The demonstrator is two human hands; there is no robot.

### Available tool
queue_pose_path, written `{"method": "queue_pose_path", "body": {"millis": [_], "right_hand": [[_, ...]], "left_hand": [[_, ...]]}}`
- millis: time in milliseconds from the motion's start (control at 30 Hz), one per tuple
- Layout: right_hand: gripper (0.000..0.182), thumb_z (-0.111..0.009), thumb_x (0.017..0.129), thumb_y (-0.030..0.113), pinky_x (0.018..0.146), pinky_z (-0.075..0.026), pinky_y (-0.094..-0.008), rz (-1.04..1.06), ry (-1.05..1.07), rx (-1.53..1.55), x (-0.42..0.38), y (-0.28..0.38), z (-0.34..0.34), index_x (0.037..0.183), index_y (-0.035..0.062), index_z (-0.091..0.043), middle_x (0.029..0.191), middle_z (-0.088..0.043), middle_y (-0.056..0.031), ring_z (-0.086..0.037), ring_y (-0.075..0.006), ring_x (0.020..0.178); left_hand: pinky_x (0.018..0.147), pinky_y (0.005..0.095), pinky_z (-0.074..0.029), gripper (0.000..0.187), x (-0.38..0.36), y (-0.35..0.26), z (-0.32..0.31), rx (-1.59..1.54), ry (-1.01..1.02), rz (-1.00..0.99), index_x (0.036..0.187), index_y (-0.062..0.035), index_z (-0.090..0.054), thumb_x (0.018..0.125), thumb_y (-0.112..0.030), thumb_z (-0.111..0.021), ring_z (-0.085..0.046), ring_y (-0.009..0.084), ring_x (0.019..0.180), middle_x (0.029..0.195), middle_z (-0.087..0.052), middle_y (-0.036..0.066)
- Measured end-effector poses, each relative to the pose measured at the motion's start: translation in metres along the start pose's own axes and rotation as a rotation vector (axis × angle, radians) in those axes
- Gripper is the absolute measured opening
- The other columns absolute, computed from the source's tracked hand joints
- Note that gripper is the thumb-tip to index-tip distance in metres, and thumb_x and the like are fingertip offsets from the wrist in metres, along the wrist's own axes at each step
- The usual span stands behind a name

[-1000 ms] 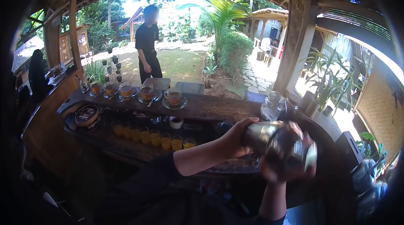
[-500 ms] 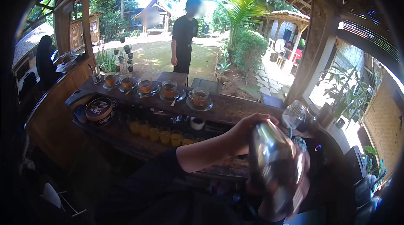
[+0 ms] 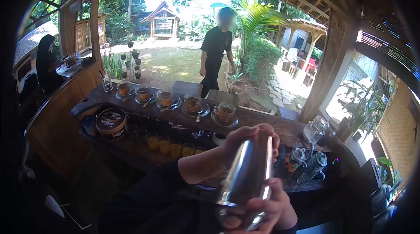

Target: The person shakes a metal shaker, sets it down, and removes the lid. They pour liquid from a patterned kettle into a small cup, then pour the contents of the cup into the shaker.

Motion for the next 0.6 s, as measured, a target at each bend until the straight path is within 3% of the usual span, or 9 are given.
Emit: {"method": "queue_pose_path", "body": {"millis": [133, 167, 200, 233, 333, 433, 467, 567, 600], "right_hand": [[0.085, -0.075, 0.066, 0.035, 0.093, -0.041, -0.0414, -0.243, 0.264, -0.348, 0.026, -0.073, -0.049, 0.131, 0.0069, -0.029, 0.135, -0.029, -0.016, -0.041, -0.0309, 0.118], [0.092, -0.08, 0.061, 0.028, 0.091, -0.042, -0.0379, -0.31, 0.16, -0.414, 0.027, -0.098, -0.056, 0.132, 0.0024, -0.027, 0.129, -0.037, -0.0161, -0.043, -0.0301, 0.116], [0.09, -0.082, 0.057, 0.019, 0.09, -0.042, -0.0381, -0.648, -0.127, -0.046, 0.01, -0.131, -0.056, 0.129, 0.0037, -0.032, 0.12, -0.045, -0.0161, -0.046, -0.03, 0.112], [0.087, -0.081, 0.054, 0.014, 0.09, -0.043, -0.0406, -0.71, -0.148, 0.08, 0.018, -0.139, -0.068, 0.127, 0.0108, -0.034, 0.115, -0.047, -0.0176, -0.051, -0.0321, 0.105], [0.064, -0.074, 0.063, 0.011, 0.091, -0.041, -0.0464, 0.133, 0.153, -0.092, 0.079, -0.033, -0.131, 0.117, 0.0236, -0.043, 0.118, -0.048, -0.0076, -0.049, -0.0324, 0.107], [0.056, -0.063, 0.071, 0.017, 0.085, -0.04, -0.0535, 0.474, 0.33, 0.067, 0.087, 0.056, -0.167, 0.115, 0.0417, -0.04, 0.123, -0.046, 0.0038, -0.048, -0.0327, 0.11], [0.036, -0.055, 0.078, 0.017, 0.09, -0.037, -0.0543, 0.593, 0.282, 0.133, 0.087, 0.053, -0.178, 0.104, 0.0414, -0.05, 0.12, -0.048, 0.0007, -0.05, -0.0342, 0.105], [0.064, -0.073, 0.065, 0.018, 0.091, -0.039, -0.0485, 0.159, 0.402, 0.198, 0.092, -0.035, -0.234, 0.121, 0.0232, -0.043, 0.121, -0.045, -0.0113, -0.047, -0.0354, 0.11], [0.071, -0.077, 0.061, 0.017, 0.092, -0.039, -0.0454, -0.145, 0.294, 0.288, 0.093, -0.075, -0.247, 0.122, 0.0131, -0.041, 0.119, -0.046, -0.0137, -0.046, -0.0353, 0.111]], "left_hand": [[0.087, 0.0404, -0.045, 0.037, -0.04, -0.007, 0.096, -0.204, -0.413, 0.098, 0.107, -0.0091, -0.055, 0.085, -0.038, -0.046, -0.057, 0.0258, 0.096, 0.1, -0.058, 0.011], [0.088, 0.0403, -0.045, 0.037, -0.048, -0.012, 0.123, -0.194, -0.458, -0.078, 0.11, -0.0095, -0.054, 0.087, -0.036, -0.043, -0.057, 0.0257, 0.097, 0.103, -0.058, 0.01], [0.088, 0.0403, -0.045, 0.037, -0.073, -0.002, 0.157, -0.251, -0.652, -0.043, 0.112, -0.0096, -0.053, 0.088, -0.036, -0.042, -0.057, 0.0261, 0.099, 0.104, -0.058, 0.011], [0.088, 0.0403, -0.045, 0.037, -0.099, -0.003, 0.17, -0.305, -0.847, -0.01, 0.114, -0.0098, -0.053, 0.088, -0.035, -0.042, -0.056, 0.0264, 0.1, 0.105, -0.058, 0.011], [0.087, 0.0374, -0.044, 0.036, -0.119, -0.051, 0.122, -0.296, -0.528, -0.096, 0.109, -0.0106, -0.054, 0.085, -0.036, -0.051, -0.055, 0.0233, 0.095, 0.094, -0.056, 0.009], [0.088, 0.0356, -0.043, 0.032, -0.147, -0.099, 0.03, -0.175, 0.004, -0.328, 0.102, -0.0116, -0.059, 0.084, -0.037, -0.055, -0.052, 0.0243, 0.095, 0.091, -0.053, 0.01], [0.088, 0.0348, -0.043, 0.031, -0.161, -0.106, 0.041, -0.259, -0.077, -0.339, 0.102, -0.0118, -0.059, 0.084, -0.037, -0.054, -0.051, 0.0229, 0.095, 0.095, -0.053, 0.009], [0.087, 0.0342, -0.044, 0.03, -0.213, -0.111, 0.106, -0.357, -0.373, -0.389, 0.107, -0.0139, -0.054, 0.086, -0.036, -0.051, -0.051, 0.0199, 0.096, 0.109, -0.05, 0.007], [0.089, 0.038, -0.043, 0.03, -0.239, -0.11, 0.132, -0.328, -0.724, -0.456, 0.108, -0.0134, -0.053, 0.087, -0.034, -0.051, -0.051, 0.0218, 0.099, 0.112, -0.05, 0.007]]}}
Point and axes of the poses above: each hand's wrist, its own x-axis towards the middle knuckle, its own z-axis out of the back of the hand, y = z × x, the point moved 9 cm from there along x, towards the middle knuckle
